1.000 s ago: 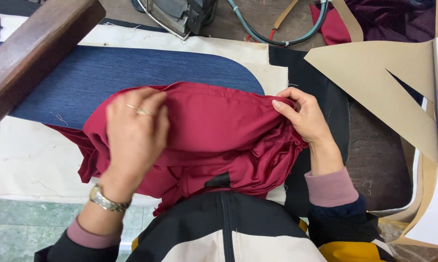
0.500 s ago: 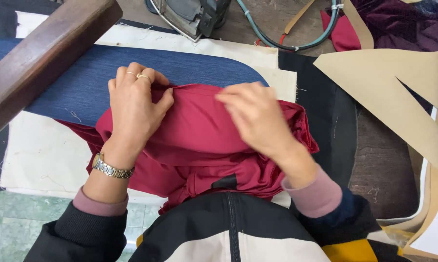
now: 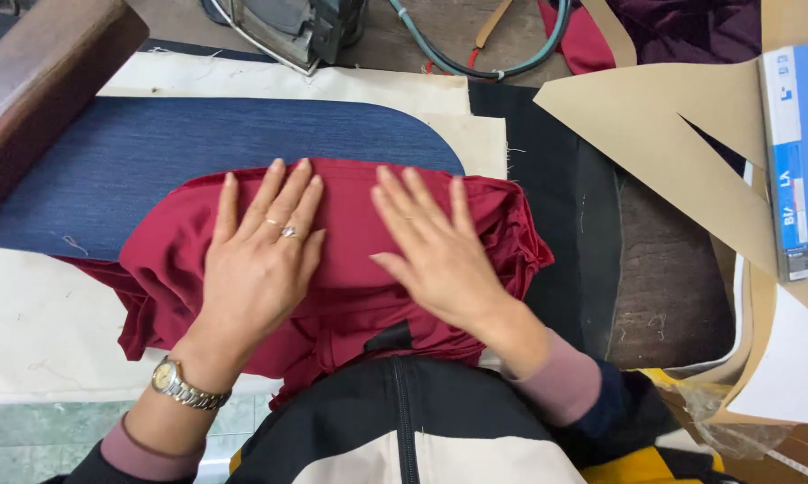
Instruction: A person is pressing the edges of a red garment with a steam iron and then folding it on an ironing board.
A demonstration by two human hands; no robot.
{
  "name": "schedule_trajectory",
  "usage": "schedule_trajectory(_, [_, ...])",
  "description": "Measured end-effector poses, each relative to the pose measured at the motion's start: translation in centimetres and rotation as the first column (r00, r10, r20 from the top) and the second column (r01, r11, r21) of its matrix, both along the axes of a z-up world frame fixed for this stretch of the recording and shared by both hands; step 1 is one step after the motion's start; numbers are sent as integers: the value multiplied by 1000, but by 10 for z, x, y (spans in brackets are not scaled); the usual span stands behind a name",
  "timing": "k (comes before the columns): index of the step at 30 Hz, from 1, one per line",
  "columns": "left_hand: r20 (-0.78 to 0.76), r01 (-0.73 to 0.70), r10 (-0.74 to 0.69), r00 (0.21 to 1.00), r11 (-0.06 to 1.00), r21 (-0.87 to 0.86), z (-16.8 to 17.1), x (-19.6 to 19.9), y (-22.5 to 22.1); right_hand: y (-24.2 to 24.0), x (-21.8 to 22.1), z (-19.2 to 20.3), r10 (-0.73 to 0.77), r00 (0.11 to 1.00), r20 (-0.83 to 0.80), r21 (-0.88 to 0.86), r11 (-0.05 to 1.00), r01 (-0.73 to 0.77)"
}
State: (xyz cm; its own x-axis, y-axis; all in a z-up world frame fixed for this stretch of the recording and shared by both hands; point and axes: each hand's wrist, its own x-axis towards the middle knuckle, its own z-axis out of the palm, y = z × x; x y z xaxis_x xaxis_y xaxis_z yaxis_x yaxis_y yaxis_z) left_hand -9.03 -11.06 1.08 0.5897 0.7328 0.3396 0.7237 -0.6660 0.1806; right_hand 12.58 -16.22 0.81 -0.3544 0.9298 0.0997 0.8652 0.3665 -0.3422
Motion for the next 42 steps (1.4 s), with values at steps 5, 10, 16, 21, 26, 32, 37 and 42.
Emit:
schedule_trajectory(5, [26, -37, 37, 999, 999, -4, -6, -13, 2, -16, 46, -11, -124, 992, 15, -32, 992, 125])
schedule_trajectory(10, [66, -33, 36, 997, 999, -41, 0, -22, 9, -17, 76, -17, -204, 979, -7, 9, 979, 204])
schedule_trajectory(16, [163, -102, 108, 981, 994, -50, 13, -45, 26, -6, 93, 4, -411, 857, -310, -217, 908, 358])
schedule_trajectory(21, [99, -268, 296, 950, 936, -230, 7, -58, 36, 6, 90, 17, -452, 651, -610, -315, 892, 325])
schedule_trajectory(26, [35, -313, 331, 943, 918, -245, 3, -56, 43, 15, 86, 7, -516, 702, -492, -359, 854, 376])
schedule_trajectory(32, [35, -329, 355, 934, 895, -302, -2, -60, 55, 21, 86, 3, -548, 671, -500, -407, 832, 377])
schedule_trajectory(37, [10, -332, 352, 936, 890, -312, 3, -55, 56, 23, 88, 3, -525, 673, -521, -391, 848, 358])
schedule_trajectory(42, [115, -272, 306, 945, 932, -238, 14, -46, 49, 23, 90, 13, -565, 655, -502, -448, 817, 362])
